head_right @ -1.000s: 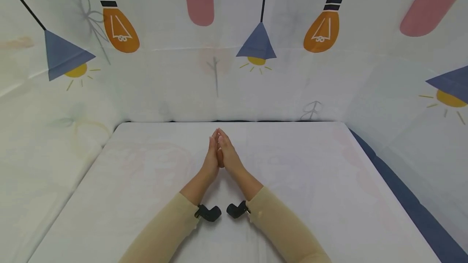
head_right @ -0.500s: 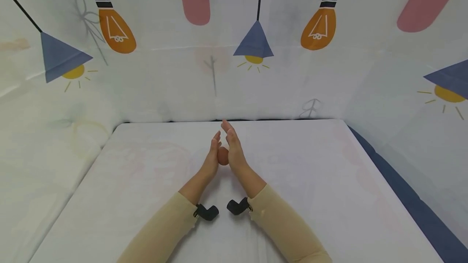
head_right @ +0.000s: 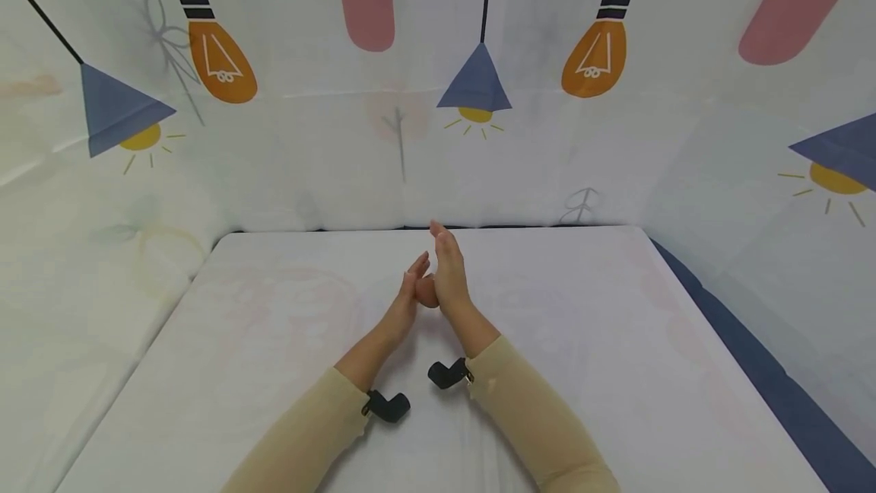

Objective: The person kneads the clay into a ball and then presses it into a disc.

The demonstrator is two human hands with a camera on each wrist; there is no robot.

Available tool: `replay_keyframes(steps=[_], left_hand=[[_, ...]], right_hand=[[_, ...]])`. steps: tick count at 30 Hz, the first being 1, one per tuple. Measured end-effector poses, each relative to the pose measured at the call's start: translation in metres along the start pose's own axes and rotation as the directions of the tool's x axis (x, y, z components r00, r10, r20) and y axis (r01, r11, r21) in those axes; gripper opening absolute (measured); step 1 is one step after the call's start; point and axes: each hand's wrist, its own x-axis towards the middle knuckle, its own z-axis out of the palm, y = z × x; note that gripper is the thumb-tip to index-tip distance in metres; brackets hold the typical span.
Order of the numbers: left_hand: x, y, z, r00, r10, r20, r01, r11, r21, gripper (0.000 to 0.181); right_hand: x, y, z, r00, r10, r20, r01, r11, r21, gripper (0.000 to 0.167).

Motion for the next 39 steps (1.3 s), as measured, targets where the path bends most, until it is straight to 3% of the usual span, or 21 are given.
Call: replay_keyframes(steps=[5,10,17,23,30,33,37,39], left_hand=[[0.001,0.007,0.003,0.998,0.063,-0.021,-0.065,0.991,-0.12,0.095],[0.004,0.013,0.005,0.989,0.08,-0.121,-0.099,0.982,-0.162,0.092],[0.008,0.015,0.005,0.958,0.016,-0.285,-0.045,0.994,-0.096,0.084],[0.012,0.015,0.0,0.939,-0.032,-0.342,-0.003,0.995,-0.102,0.087],[0.012,0.005,-0.008,0.937,-0.065,-0.344,0.044,0.997,-0.069,0.079],[0.012,0.001,-0.01,0.951,-0.059,-0.304,0.055,0.998,-0.021,0.08],[0.01,-0.002,-0.009,0.978,-0.01,-0.208,0.024,0.998,0.066,0.08],[0.01,-0.002,-0.008,0.985,0.01,-0.17,0.008,0.995,0.103,0.08]], right_hand=[[-0.002,0.009,0.0,0.995,0.084,0.055,-0.083,0.996,-0.007,0.059],[-0.008,0.014,0.006,0.982,0.109,0.152,-0.115,0.993,0.027,0.064],[-0.017,0.017,0.012,0.966,0.015,0.257,-0.026,0.999,0.04,0.066],[-0.023,0.014,0.015,0.948,0.0,0.318,-0.023,0.997,0.07,0.063],[-0.028,0.007,0.015,0.944,0.01,0.331,-0.043,0.995,0.093,0.065],[-0.027,0.003,0.013,0.944,-0.01,0.329,-0.023,0.995,0.095,0.066],[-0.026,-0.002,0.011,0.958,-0.018,0.286,-0.01,0.995,0.099,0.066],[-0.024,-0.004,0.011,0.966,-0.018,0.258,-0.007,0.995,0.097,0.067]])
